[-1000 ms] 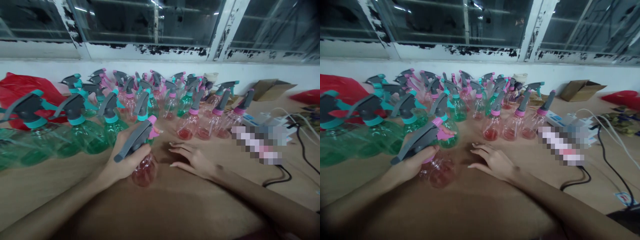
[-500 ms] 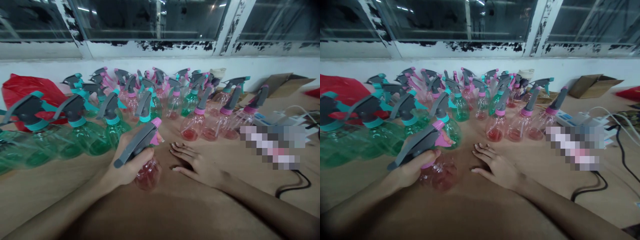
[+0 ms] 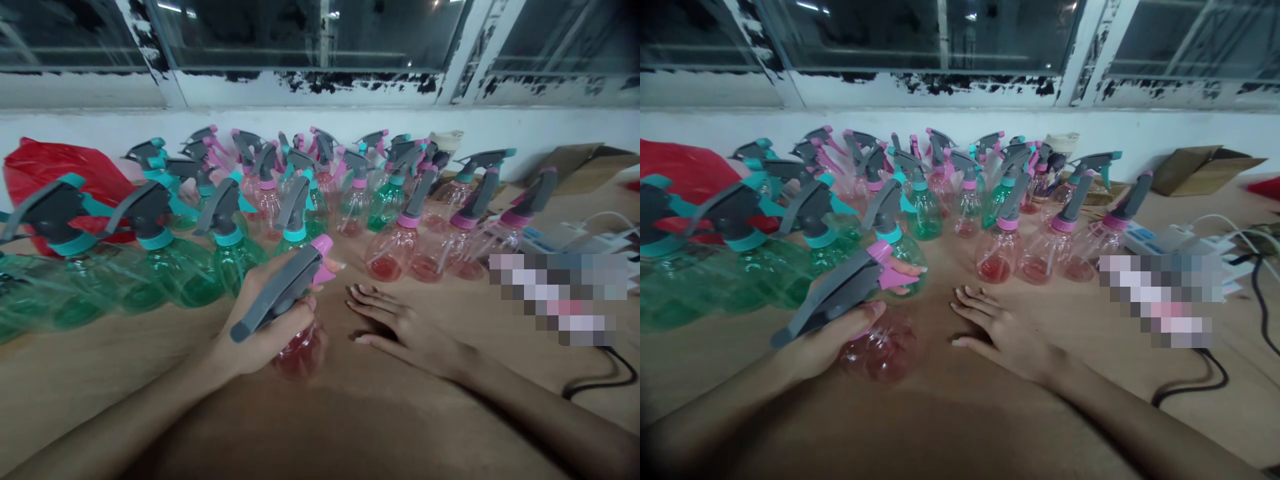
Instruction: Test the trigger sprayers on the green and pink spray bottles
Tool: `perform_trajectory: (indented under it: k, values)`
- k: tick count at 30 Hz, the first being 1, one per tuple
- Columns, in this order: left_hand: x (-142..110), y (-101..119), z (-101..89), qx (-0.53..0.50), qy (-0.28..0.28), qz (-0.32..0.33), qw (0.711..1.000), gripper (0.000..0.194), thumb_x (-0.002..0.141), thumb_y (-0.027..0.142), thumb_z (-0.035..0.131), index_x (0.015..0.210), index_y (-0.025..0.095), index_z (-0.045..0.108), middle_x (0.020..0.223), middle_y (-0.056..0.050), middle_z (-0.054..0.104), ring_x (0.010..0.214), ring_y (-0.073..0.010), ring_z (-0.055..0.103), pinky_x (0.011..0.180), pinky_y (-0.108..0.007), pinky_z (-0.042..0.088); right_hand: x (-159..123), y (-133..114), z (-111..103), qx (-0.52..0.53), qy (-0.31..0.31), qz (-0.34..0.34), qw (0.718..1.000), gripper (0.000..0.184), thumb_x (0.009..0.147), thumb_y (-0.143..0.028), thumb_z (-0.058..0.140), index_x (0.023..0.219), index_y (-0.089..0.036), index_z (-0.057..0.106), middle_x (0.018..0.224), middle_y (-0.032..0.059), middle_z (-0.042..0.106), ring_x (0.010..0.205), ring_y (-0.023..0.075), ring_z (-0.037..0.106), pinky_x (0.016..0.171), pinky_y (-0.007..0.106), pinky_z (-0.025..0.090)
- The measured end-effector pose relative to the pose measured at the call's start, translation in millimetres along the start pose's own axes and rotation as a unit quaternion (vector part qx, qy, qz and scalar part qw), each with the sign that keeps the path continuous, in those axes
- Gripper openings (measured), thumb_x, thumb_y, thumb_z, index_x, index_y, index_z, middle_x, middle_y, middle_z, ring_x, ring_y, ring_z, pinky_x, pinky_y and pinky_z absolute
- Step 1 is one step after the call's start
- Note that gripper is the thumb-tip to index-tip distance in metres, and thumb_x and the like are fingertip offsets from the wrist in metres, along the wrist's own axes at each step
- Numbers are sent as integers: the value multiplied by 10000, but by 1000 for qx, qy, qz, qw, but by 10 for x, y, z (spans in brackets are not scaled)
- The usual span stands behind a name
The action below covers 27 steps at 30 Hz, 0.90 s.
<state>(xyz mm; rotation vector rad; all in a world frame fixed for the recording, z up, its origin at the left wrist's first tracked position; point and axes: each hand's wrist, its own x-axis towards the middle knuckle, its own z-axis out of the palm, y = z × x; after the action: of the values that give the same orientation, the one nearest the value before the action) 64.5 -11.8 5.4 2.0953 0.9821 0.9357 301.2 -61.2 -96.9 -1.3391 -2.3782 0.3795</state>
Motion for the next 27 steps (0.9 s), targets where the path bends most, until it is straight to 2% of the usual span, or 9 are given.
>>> perform_trajectory:
  k: [4,7,9,15,21,27]
  values:
    - [5,22,-9,-21,-22,26,999,205,665,170,520,833,253,606,770,6,615,643,-176,586,619,-296,490,-6,-5,-7,4,6,1,1000,569,911,-464,490,1409,-218,366,1456,77,403,1370,218,307,1116,477,300]
    - [-3,6,-11,-42,-48,26,998,318,681,141,519,949,276,623,959,-5,654,768,-190,638,728,-312,524,-6,-4,-7,11,8,0,1000,572,909,-458,496,1415,-232,354,1457,74,402,1370,222,306,1115,487,297]
    - [-9,0,-4,-45,-40,31,998,363,687,125,509,991,286,624,1025,-6,650,810,-190,643,768,-323,527,-6,2,-5,12,2,0,1000,581,909,-460,495,1420,-227,343,1463,75,392,1372,221,301,1117,485,292]
    - [1,3,8,-35,-22,53,998,361,695,122,505,995,269,642,973,-22,634,772,-176,633,759,-316,530,-9,25,10,14,5,-6,1000,582,907,-453,504,1421,-235,340,1464,73,391,1372,226,301,1115,495,290]
    - [3,-5,-9,-23,-24,44,998,334,697,147,522,992,261,628,839,-11,622,692,-179,607,652,-306,514,-8,4,3,13,7,-3,1000,575,910,-442,504,1421,-241,337,1460,68,397,1365,222,316,1115,493,294]
    - [-18,9,-20,-14,-31,59,998,358,697,122,498,997,273,618,812,7,614,663,-168,592,675,-307,512,-15,-3,8,7,13,-2,1000,582,905,-427,518,1422,-231,335,1455,77,402,1368,226,308,1116,490,294]
